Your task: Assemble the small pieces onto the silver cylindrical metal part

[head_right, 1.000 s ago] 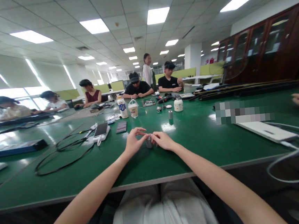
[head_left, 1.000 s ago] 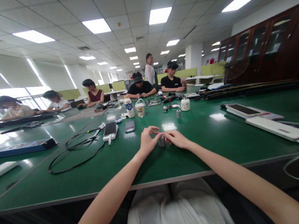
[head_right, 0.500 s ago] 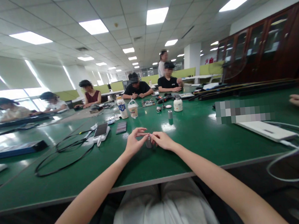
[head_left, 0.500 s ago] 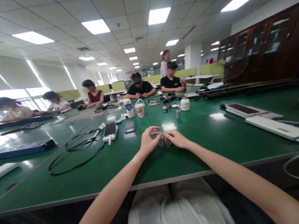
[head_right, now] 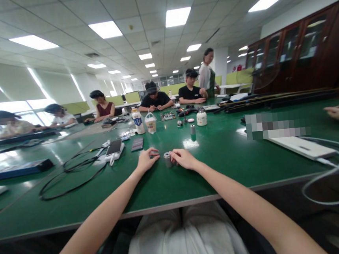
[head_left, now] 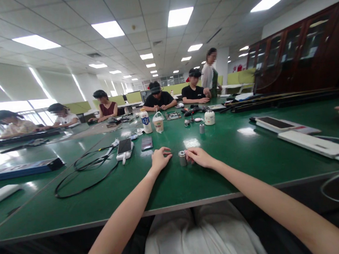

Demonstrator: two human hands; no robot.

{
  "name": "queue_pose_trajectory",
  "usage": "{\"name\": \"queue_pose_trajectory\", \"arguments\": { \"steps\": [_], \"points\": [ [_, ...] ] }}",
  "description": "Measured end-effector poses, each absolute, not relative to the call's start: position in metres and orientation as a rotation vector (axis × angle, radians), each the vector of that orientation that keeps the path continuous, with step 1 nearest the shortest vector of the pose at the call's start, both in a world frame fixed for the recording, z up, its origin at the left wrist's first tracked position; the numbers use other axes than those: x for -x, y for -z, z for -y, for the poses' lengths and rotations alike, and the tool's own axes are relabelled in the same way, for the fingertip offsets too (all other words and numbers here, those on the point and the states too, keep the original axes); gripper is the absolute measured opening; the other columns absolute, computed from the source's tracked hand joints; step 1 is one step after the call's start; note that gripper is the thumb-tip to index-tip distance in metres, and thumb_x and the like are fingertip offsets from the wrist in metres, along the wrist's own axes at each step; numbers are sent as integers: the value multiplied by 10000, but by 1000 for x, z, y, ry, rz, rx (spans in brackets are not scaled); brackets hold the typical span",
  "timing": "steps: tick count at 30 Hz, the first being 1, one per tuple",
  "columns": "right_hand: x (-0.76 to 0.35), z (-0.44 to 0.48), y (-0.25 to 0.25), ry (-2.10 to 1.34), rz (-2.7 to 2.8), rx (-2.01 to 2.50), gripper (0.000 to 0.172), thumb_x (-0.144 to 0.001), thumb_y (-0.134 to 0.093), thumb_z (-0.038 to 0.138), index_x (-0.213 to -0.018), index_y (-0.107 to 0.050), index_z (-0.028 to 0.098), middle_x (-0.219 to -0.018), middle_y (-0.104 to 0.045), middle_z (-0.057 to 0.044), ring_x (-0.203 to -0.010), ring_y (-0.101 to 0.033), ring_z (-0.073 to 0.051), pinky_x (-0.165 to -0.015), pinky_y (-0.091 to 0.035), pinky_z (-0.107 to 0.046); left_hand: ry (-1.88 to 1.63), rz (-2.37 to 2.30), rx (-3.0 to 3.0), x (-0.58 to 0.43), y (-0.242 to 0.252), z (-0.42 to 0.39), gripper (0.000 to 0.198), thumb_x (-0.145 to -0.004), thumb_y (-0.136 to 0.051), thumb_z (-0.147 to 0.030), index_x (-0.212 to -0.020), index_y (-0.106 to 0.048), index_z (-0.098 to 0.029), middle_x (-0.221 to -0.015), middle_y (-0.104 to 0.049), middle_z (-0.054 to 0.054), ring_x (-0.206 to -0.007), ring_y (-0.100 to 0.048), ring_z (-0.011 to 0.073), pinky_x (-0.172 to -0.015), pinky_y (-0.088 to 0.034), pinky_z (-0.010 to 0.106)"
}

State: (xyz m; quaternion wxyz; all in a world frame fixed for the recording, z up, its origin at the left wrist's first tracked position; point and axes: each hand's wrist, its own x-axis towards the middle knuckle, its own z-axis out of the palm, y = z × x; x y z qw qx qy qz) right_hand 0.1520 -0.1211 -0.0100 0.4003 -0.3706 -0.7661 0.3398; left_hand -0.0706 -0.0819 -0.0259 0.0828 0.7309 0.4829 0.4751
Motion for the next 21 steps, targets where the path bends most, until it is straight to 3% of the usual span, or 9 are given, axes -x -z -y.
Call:
{"name": "queue_pose_trajectory", "arguments": {
  "steps": [9, 21],
  "points": [
    [-153, 118, 14, -875, 1935, 921, 450, -891, -476, 584, -673, -546, 196, -653, -622, -4, -556, -575, -134, -525, -484, -245, -1590, -1240, -2197, 44, 5, 109, 190, -808, -711, -262, -987, -656, -231, -861, -764, 35, -958, -685, 243, -911, -473, 406],
    [-153, 119, 13, -885, 1936, 910, 466, -884, -468, 593, -676, -555, 185, -632, -592, -3, -562, -565, -132, -530, -482, -243, -1591, -1079, -2200, 31, 5, 119, 122, -840, -681, -266, -951, -654, -222, -842, -744, 30, -857, -708, 210, -844, -508, 345]
  ]
}}
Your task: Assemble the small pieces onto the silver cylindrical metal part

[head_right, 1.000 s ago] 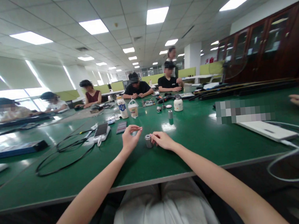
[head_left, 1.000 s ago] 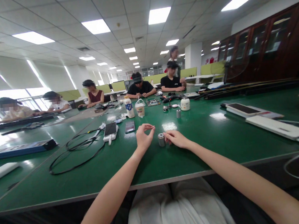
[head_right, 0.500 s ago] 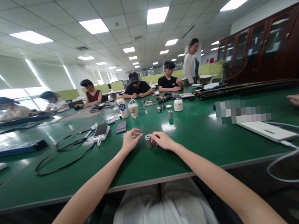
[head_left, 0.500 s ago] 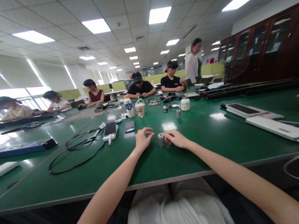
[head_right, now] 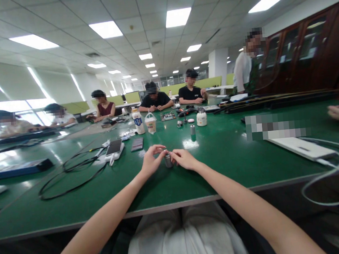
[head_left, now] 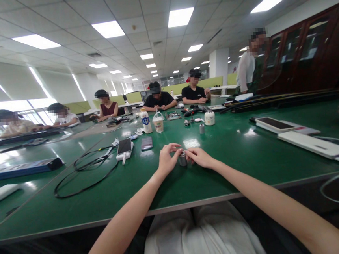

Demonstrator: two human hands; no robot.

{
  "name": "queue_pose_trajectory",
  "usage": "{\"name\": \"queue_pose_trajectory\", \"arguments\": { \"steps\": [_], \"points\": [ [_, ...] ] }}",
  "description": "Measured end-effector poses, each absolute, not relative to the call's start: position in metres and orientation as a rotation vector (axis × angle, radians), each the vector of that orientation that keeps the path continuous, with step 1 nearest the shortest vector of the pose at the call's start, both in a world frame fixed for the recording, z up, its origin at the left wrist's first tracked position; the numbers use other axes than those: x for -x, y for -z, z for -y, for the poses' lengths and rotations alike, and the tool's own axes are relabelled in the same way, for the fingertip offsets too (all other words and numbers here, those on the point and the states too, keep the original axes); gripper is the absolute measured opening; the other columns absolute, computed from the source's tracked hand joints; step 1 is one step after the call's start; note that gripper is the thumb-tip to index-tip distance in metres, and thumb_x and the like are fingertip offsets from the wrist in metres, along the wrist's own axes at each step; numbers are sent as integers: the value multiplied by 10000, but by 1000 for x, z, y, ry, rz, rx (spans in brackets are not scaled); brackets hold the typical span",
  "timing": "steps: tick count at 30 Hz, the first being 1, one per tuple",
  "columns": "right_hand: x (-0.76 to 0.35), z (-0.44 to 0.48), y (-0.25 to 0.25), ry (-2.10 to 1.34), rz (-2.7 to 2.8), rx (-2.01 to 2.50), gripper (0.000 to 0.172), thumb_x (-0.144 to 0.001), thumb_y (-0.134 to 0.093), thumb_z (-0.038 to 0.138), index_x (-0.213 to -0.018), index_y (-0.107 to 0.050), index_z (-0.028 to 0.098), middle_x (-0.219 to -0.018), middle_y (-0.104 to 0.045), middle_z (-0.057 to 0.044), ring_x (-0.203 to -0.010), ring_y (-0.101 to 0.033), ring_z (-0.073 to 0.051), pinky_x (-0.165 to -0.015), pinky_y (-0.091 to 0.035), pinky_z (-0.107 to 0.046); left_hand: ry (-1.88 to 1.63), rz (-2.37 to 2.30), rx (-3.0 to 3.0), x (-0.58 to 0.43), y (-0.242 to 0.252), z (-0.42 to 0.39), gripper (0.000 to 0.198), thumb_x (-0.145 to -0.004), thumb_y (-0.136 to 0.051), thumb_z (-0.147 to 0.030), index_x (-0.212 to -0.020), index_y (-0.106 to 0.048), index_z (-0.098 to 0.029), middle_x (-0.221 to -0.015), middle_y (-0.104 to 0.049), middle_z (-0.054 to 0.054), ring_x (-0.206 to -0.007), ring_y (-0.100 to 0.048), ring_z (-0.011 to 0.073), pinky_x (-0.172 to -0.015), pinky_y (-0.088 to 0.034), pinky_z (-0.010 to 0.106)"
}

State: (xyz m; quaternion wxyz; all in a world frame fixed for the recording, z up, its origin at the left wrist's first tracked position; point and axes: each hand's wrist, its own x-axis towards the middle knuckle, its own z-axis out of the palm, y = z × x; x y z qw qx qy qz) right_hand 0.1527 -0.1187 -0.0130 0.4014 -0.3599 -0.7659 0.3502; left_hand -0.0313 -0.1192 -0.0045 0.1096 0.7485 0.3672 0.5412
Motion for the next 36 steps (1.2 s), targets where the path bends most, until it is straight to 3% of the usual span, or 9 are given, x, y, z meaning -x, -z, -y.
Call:
{"name": "queue_pose_trajectory", "arguments": {
  "steps": [4, 11, 16, 21, 24, 28, 36],
  "points": [
    [-152, 119, 12, -878, 1935, 916, 464, -881, -474, 596, -675, -552, 187, -644, -603, -6, -548, -560, -129, -526, -482, -245, -1672, -1141, -2139, 33, 1, 120, 187, -883, -629, -324, -1033, -604, -215, -706, -726, 8, -820, -706, 215, -871, -491, 374],
    [-153, 121, 11, -876, 1937, 922, 467, -880, -472, 603, -675, -551, 191, -628, -598, 0, -546, -566, -132, -514, -480, -243, -1524, -1025, -2194, 31, 4, 126, 377, -798, -713, -228, -1147, -571, -227, -909, -766, 36, -987, -701, 216, -911, -496, 343],
    [-153, 120, 12, -880, 1944, 926, 464, -880, -473, 600, -678, -550, 190, -638, -603, -5, -562, -575, -136, -521, -480, -243, -1583, -1086, -2170, 29, 2, 124, 319, -797, -720, -266, -1080, -578, -220, -859, -762, 25, -892, -720, 198, -875, -515, 321],
    [-153, 118, 15, -871, 1952, 935, 455, -883, -471, 591, -681, -551, 191, -659, -619, -11, -563, -576, -136, -523, -473, -242, -1623, -1349, -2133, 46, -2, 112, 268, -818, -690, -288, -1051, -576, -220, -902, -772, 43, -989, -681, 232, -970, -446, 398],
    [-153, 118, 15, -867, 1958, 943, 450, -882, -474, 588, -685, -557, 193, -671, -630, -12, -559, -578, -135, -519, -469, -240, -1472, -1471, -2158, 60, 4, 102, 247, -721, -759, -219, -934, -633, -232, -769, -780, 20, -960, -676, 282, -920, -453, 437],
    [-154, 118, 14, -859, 1967, 949, 444, -888, -476, 576, -678, -560, 194, -662, -636, -10, -545, -575, -134, -522, -464, -242, -1287, -1542, -2171, 68, 16, 94, 250, -643, -804, -196, -847, -671, -252, -678, -770, -14, -854, -701, 277, -826, -485, 401],
    [-153, 119, 14, -860, 1965, 945, 453, -894, -473, 577, -678, -562, 189, -661, -638, -12, -541, -575, -133, -518, -465, -241, -1488, -1365, -2241, 52, 7, 106, 240, -803, -709, -274, -1028, -632, -248, -847, -778, 11, -976, -670, 256, -916, -440, 402]
  ]
}}
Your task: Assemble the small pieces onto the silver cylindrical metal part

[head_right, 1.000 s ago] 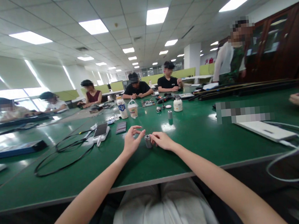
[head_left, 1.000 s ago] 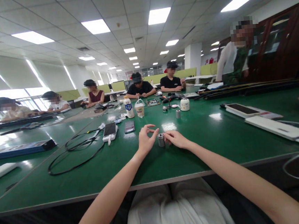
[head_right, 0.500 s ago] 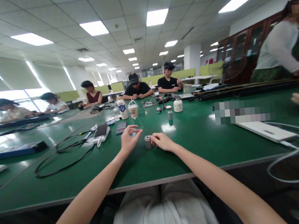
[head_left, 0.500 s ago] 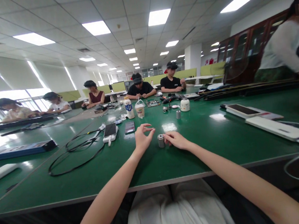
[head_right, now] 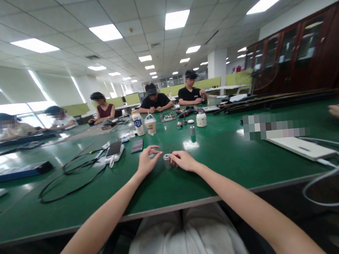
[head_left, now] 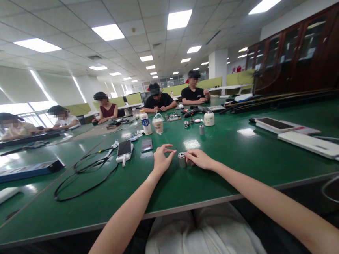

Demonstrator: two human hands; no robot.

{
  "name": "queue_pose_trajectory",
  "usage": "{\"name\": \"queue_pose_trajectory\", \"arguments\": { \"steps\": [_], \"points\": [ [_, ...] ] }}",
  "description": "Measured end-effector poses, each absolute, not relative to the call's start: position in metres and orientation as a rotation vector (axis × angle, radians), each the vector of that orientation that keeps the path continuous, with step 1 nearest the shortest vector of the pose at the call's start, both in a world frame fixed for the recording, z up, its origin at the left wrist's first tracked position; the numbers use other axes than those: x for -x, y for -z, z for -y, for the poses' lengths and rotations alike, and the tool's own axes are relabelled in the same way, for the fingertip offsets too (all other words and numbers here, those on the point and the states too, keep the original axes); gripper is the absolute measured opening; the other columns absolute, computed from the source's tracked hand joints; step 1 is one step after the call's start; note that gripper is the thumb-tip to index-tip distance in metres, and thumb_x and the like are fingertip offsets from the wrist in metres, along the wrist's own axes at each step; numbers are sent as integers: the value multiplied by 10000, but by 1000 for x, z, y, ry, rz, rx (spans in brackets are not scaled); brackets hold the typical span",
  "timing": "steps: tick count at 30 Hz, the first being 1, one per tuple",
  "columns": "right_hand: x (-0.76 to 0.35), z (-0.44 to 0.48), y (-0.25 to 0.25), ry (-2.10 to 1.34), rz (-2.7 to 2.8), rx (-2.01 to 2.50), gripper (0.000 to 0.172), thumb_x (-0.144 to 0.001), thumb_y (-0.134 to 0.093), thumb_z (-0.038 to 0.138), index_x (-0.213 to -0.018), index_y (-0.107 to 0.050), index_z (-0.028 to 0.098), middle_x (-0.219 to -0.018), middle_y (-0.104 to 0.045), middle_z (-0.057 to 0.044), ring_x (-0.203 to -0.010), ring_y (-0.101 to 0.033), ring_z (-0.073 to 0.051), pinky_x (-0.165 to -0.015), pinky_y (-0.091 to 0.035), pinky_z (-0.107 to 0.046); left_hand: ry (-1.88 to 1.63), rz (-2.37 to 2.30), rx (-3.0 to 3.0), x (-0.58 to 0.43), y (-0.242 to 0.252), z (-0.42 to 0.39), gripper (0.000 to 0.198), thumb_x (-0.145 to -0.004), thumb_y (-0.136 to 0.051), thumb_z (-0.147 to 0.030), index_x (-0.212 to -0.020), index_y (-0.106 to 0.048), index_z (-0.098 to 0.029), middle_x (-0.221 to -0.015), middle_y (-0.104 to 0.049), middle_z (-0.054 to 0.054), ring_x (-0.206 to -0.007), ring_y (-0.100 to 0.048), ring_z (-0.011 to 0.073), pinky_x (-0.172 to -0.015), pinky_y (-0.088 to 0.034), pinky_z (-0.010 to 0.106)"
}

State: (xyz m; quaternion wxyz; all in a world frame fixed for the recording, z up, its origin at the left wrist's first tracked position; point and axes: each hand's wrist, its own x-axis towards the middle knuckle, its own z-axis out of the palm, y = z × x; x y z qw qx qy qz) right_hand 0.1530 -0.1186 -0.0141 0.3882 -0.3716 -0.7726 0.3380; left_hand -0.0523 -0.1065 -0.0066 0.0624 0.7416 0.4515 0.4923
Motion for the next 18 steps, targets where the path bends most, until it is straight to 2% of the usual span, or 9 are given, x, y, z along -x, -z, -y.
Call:
{"name": "queue_pose_trajectory", "arguments": {
  "steps": [3, 9, 15, 18],
  "points": [
    [-153, 119, 14, -858, 1964, 939, 463, -890, -477, 587, -674, -564, 187, -656, -635, -11, -548, -577, -133, -528, -473, -242, -1587, -1259, -2249, 41, 3, 115, 265, -843, -678, -316, -1084, -597, -242, -888, -762, 24, -998, -665, 241, -936, -434, 387],
    [-153, 119, 14, -868, 1958, 932, 473, -889, -469, 600, -681, -564, 186, -650, -631, -13, -572, -593, -140, -538, -494, -245, -1565, -1127, -2304, 31, 2, 125, 260, -813, -719, -277, -1049, -612, -251, -857, -764, 3, -952, -669, 228, -894, -453, 362],
    [-153, 119, 13, -851, 1968, 934, 464, -889, -476, 592, -684, -566, 186, -649, -626, -10, -550, -579, -136, -534, -486, -250, -1627, -1204, -2235, 33, 1, 124, 302, -784, -749, -336, -1027, -603, -233, -760, -734, 3, -918, -673, 243, -892, -454, 380],
    [-153, 119, 13, -840, 1971, 936, 463, -891, -472, 591, -684, -563, 188, -641, -620, -5, -542, -573, -136, -535, -481, -254, -1670, -1225, -2175, 32, 1, 124, 292, -785, -746, -348, -1007, -599, -228, -805, -736, 14, -899, -684, 234, -892, -463, 380]
  ]
}}
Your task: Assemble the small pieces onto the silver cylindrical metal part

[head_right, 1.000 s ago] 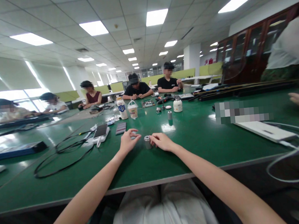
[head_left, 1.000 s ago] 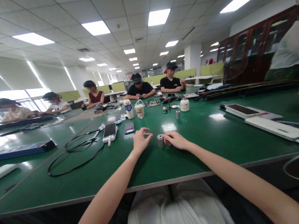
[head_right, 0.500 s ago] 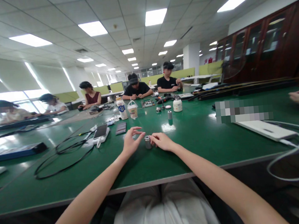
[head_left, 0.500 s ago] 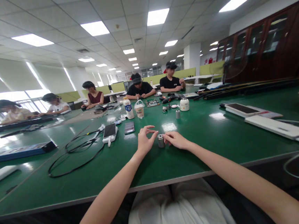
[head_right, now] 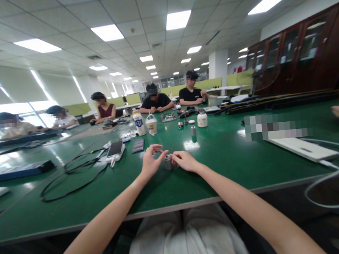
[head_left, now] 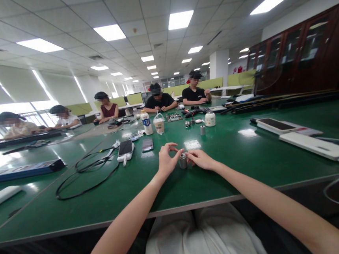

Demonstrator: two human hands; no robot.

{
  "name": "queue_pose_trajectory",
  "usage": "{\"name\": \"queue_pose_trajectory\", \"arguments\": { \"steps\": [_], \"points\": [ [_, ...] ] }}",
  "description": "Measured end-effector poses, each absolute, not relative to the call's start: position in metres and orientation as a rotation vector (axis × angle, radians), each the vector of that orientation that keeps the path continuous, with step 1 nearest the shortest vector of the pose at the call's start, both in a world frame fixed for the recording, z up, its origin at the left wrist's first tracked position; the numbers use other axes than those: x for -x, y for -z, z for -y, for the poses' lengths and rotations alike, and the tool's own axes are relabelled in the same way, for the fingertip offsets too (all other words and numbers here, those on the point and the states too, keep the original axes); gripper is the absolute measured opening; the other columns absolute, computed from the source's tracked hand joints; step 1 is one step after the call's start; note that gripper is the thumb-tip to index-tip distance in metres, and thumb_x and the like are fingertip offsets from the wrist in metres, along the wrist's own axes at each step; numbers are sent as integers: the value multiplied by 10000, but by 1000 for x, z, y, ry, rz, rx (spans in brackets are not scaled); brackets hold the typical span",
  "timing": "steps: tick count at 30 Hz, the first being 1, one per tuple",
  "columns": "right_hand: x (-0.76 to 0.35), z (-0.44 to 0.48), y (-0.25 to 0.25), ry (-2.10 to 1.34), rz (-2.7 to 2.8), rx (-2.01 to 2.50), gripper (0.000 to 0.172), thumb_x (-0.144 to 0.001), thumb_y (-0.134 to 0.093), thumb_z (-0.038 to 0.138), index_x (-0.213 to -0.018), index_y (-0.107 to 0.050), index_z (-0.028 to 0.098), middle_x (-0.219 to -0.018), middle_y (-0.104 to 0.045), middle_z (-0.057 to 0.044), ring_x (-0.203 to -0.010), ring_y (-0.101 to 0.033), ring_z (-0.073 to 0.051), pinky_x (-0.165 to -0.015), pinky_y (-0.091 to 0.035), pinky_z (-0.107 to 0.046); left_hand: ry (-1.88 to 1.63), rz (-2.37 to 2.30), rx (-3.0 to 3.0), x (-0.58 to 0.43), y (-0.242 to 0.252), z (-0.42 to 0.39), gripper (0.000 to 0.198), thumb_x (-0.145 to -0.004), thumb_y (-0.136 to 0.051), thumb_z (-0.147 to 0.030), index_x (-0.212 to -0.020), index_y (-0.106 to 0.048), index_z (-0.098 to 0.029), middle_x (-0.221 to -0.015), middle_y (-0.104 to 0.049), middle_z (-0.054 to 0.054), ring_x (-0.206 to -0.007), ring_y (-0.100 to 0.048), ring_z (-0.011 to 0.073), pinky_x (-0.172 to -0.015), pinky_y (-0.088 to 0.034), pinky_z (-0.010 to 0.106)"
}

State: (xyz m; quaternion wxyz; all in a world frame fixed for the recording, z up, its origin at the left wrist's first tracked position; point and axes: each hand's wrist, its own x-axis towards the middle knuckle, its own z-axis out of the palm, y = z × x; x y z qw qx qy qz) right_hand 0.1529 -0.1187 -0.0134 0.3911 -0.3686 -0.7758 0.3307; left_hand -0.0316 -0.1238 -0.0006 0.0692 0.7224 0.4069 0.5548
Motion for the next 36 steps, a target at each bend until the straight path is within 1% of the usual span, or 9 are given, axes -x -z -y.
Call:
{"name": "queue_pose_trajectory", "arguments": {
  "steps": [4, 8, 12, 17, 22, 25, 28, 32, 36],
  "points": [
    [-153, 119, 13, -825, 1980, 932, 459, -894, -470, 583, -680, -559, 188, -634, -610, -2, -547, -567, -136, -543, -473, -254, -1573, -1072, -2159, 31, 1, 126, 307, -800, -719, -283, -1073, -590, -230, -890, -760, 34, -982, -695, 235, -921, -481, 378],
    [-153, 120, 11, -816, 1984, 930, 467, -896, -465, 582, -673, -563, 184, -644, -614, -8, -558, -572, -138, -549, -474, -251, -1516, -1030, -2162, 31, 2, 128, 327, -781, -714, -217, -1086, -598, -225, -894, -762, 30, -954, -717, 218, -889, -515, 340],
    [-153, 121, 11, -810, 1983, 935, 466, -897, -468, 580, -671, -566, 184, -645, -620, -8, -555, -572, -135, -551, -474, -249, -1561, -1083, -2124, 30, 1, 125, 313, -775, -727, -263, -1055, -597, -211, -882, -759, 34, -888, -732, 204, -836, -539, 311],
    [-153, 122, 10, -815, 1984, 949, 459, -900, -466, 574, -667, -562, 190, -627, -614, 1, -532, -564, -132, -538, -463, -245, -1612, -1278, -2054, 43, 7, 105, 282, -808, -697, -318, -1042, -582, -211, -844, -771, 33, -898, -724, 216, -910, -499, 370],
    [-154, 120, 13, -833, 1983, 957, 452, -902, -465, 568, -671, -568, 193, -627, -622, -1, -543, -578, -140, -534, -470, -248, -1378, -1414, -2104, 64, 22, 88, 263, -653, -812, -217, -870, -664, -223, -673, -767, 7, -785, -727, 264, -802, -512, 392],
    [-155, 118, 15, -839, 1981, 964, 452, -900, -469, 571, -674, -575, 194, -617, -617, 0, -545, -582, -144, -521, -466, -245, -1337, -1440, -2132, 66, 24, 86, 313, -629, -825, -199, -899, -672, -245, -689, -773, -11, -845, -715, 265, -833, -493, 396],
    [-155, 118, 15, -838, 1981, 962, 453, -898, -471, 575, -680, -578, 193, -619, -616, 0, -548, -582, -145, -521, -466, -246, -1389, -1413, -2155, 60, 20, 90, 303, -678, -798, -210, -945, -661, -249, -724, -777, -8, -890, -702, 260, -872, -473, 403],
    [-154, 119, 14, -835, 1981, 954, 456, -902, -467, 571, -676, -573, 190, -625, -618, -3, -550, -578, -142, -524, -470, -245, -1534, -1306, -2157, 47, 11, 101, 256, -813, -704, -297, -1043, -612, -236, -838, -775, 16, -931, -695, 233, -913, -461, 388],
    [-154, 120, 13, -831, 1985, 945, 455, -897, -477, 571, -671, -574, 188, -636, -622, -4, -548, -575, -137, -542, -478, -251, -1602, -1188, -2179, 35, 6, 115, 270, -825, -701, -306, -1063, -598, -234, -864, -752, 21, -929, -697, 218, -911, -472, 361]
  ]
}}
